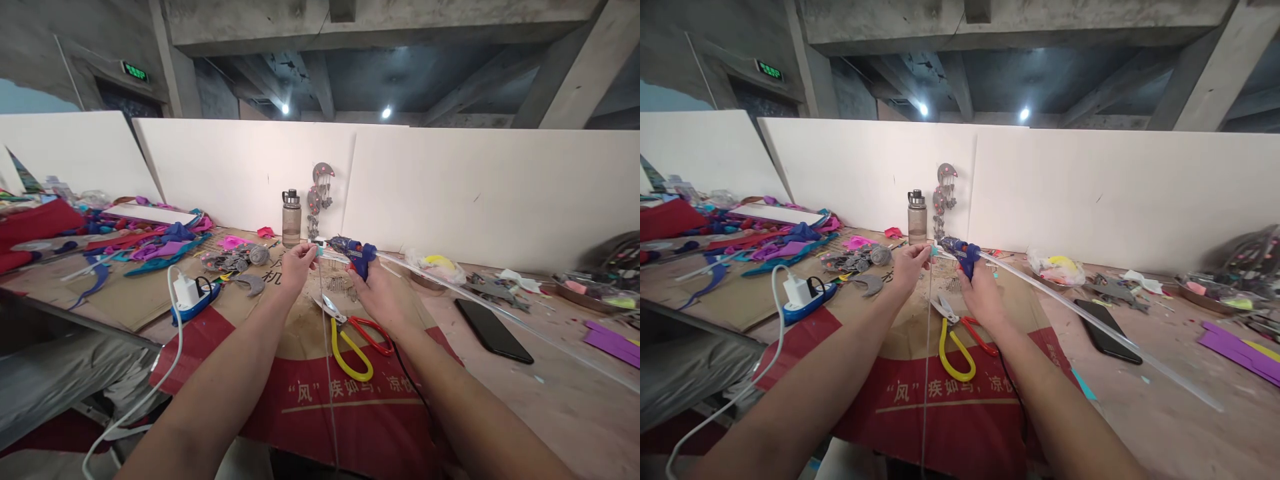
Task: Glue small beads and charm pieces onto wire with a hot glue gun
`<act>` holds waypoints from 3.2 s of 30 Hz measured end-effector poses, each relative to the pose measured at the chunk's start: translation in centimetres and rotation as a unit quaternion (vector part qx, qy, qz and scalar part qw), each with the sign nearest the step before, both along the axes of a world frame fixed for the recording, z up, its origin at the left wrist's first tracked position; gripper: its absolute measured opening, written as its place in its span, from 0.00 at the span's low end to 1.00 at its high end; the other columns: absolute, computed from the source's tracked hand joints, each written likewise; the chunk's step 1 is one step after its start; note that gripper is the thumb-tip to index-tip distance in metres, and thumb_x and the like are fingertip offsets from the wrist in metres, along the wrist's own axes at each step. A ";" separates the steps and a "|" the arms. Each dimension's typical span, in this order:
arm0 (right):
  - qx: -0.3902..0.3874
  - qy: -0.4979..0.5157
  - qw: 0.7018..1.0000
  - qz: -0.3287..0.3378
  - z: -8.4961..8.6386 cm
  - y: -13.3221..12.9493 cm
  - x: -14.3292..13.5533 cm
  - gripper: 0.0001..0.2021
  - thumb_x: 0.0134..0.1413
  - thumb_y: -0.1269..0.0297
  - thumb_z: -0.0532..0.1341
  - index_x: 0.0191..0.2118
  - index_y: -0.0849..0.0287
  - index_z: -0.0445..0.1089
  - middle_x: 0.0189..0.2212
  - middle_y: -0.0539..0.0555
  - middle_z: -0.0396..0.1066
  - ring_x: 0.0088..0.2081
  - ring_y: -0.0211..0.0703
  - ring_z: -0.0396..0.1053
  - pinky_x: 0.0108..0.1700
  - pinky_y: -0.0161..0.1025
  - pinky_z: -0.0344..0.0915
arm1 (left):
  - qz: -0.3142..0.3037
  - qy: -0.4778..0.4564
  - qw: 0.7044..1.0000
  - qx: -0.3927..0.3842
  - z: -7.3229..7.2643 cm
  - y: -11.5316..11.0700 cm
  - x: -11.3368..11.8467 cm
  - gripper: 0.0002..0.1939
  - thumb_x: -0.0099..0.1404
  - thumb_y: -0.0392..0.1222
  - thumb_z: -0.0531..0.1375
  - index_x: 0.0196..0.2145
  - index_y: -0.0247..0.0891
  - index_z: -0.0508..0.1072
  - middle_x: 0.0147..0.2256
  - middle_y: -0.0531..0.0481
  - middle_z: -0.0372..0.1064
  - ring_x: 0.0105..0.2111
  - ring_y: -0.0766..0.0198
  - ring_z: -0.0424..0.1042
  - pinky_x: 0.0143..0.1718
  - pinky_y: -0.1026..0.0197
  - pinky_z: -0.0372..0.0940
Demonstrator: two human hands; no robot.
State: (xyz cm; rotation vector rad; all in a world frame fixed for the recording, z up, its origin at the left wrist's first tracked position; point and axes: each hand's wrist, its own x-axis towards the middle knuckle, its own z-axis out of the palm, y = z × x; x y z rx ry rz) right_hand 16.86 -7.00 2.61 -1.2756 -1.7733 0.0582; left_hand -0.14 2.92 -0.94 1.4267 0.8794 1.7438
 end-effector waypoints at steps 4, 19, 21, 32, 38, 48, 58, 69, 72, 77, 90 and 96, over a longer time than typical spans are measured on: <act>-0.013 0.005 1.000 0.002 -1.5 0.7 0.2 0.15 0.59 0.59 0.51 0.49 0.58 0.61 0.44 0.63 0.71 0.45 0.54 0.69 0.47 0.46 0.63 | -0.007 0.006 1.000 0.001 0.0 -0.1 0.1 0.15 0.57 0.49 0.60 0.32 0.33 0.75 0.22 0.52 0.68 0.19 0.72 0.63 0.21 0.67 0.59; -0.018 -0.024 1.000 0.000 -1.9 0.7 0.2 0.16 0.60 0.59 0.51 0.50 0.59 0.62 0.44 0.64 0.72 0.45 0.54 0.69 0.45 0.45 0.63 | -0.018 0.037 0.999 -0.004 0.2 -0.5 0.3 0.13 0.57 0.48 0.60 0.32 0.34 0.75 0.21 0.53 0.68 0.18 0.73 0.61 0.21 0.68 0.58; -0.025 -0.031 0.999 -0.006 -1.9 0.6 0.1 0.16 0.60 0.59 0.50 0.50 0.61 0.62 0.44 0.65 0.72 0.44 0.54 0.70 0.44 0.45 0.63 | -0.022 0.040 0.999 -0.001 0.2 -0.4 0.3 0.14 0.57 0.48 0.60 0.33 0.34 0.75 0.21 0.53 0.68 0.18 0.73 0.61 0.21 0.68 0.59; -0.040 -0.052 0.998 -0.027 -1.9 0.5 0.0 0.17 0.61 0.59 0.50 0.51 0.62 0.62 0.44 0.64 0.72 0.45 0.52 0.70 0.45 0.44 0.64 | -0.019 0.057 0.998 -0.005 0.2 -0.3 0.2 0.14 0.57 0.48 0.60 0.34 0.33 0.76 0.21 0.52 0.69 0.17 0.73 0.63 0.20 0.69 0.59; -0.044 -0.059 0.997 -0.028 -1.8 0.4 0.1 0.16 0.61 0.60 0.50 0.51 0.62 0.61 0.44 0.64 0.71 0.46 0.52 0.69 0.46 0.43 0.63 | -0.020 0.048 0.999 -0.007 -0.1 0.0 0.3 0.14 0.56 0.48 0.61 0.33 0.33 0.76 0.21 0.52 0.69 0.17 0.72 0.63 0.20 0.68 0.58; -0.052 -0.070 0.996 -0.031 -1.8 0.4 0.1 0.16 0.62 0.59 0.49 0.50 0.63 0.62 0.45 0.65 0.71 0.46 0.52 0.70 0.46 0.43 0.63 | -0.020 0.053 0.998 -0.005 -0.2 0.1 0.3 0.15 0.56 0.49 0.61 0.34 0.33 0.76 0.21 0.51 0.69 0.18 0.72 0.63 0.20 0.68 0.59; -0.061 -0.066 0.995 -0.037 -1.6 0.1 0.1 0.16 0.61 0.60 0.50 0.50 0.63 0.62 0.44 0.64 0.71 0.45 0.52 0.70 0.46 0.43 0.63 | -0.028 0.050 0.998 0.000 -0.1 -0.2 0.3 0.16 0.57 0.50 0.61 0.33 0.33 0.75 0.21 0.51 0.69 0.17 0.72 0.62 0.21 0.68 0.59; -0.071 -0.069 0.994 -0.047 -1.6 0.1 0.0 0.17 0.62 0.60 0.50 0.51 0.63 0.62 0.44 0.64 0.72 0.44 0.51 0.70 0.45 0.42 0.63 | -0.034 0.054 0.998 -0.013 0.0 -0.4 0.5 0.15 0.57 0.49 0.61 0.33 0.34 0.76 0.21 0.51 0.69 0.18 0.72 0.63 0.21 0.68 0.60; -0.069 -0.069 0.994 -0.045 -1.5 0.0 0.0 0.17 0.61 0.60 0.50 0.52 0.63 0.61 0.43 0.64 0.72 0.45 0.51 0.70 0.45 0.42 0.63 | -0.032 0.034 0.999 -0.014 -0.1 -0.3 0.4 0.14 0.56 0.49 0.61 0.33 0.33 0.75 0.21 0.51 0.69 0.18 0.72 0.63 0.21 0.68 0.60; -0.060 -0.066 0.995 -0.038 -1.6 0.0 -0.1 0.17 0.61 0.60 0.50 0.52 0.63 0.61 0.44 0.65 0.72 0.45 0.52 0.70 0.45 0.43 0.63 | -0.037 0.034 0.999 -0.009 -0.1 -0.1 0.4 0.15 0.56 0.49 0.61 0.33 0.33 0.75 0.21 0.52 0.69 0.17 0.73 0.62 0.21 0.68 0.59; -0.069 -0.059 0.995 -0.030 -1.8 0.1 0.0 0.18 0.60 0.60 0.50 0.53 0.65 0.60 0.45 0.67 0.71 0.47 0.54 0.69 0.47 0.45 0.63 | -0.033 0.038 0.999 -0.007 0.1 -0.4 0.4 0.14 0.57 0.48 0.61 0.33 0.33 0.75 0.21 0.52 0.69 0.18 0.72 0.62 0.21 0.68 0.59; -0.056 -0.053 0.997 -0.025 -1.8 0.2 0.1 0.18 0.61 0.60 0.49 0.52 0.63 0.60 0.47 0.66 0.70 0.47 0.53 0.69 0.48 0.45 0.62 | -0.035 0.048 0.998 -0.010 0.0 -0.3 0.4 0.15 0.56 0.50 0.61 0.33 0.33 0.75 0.21 0.52 0.69 0.18 0.72 0.63 0.21 0.67 0.60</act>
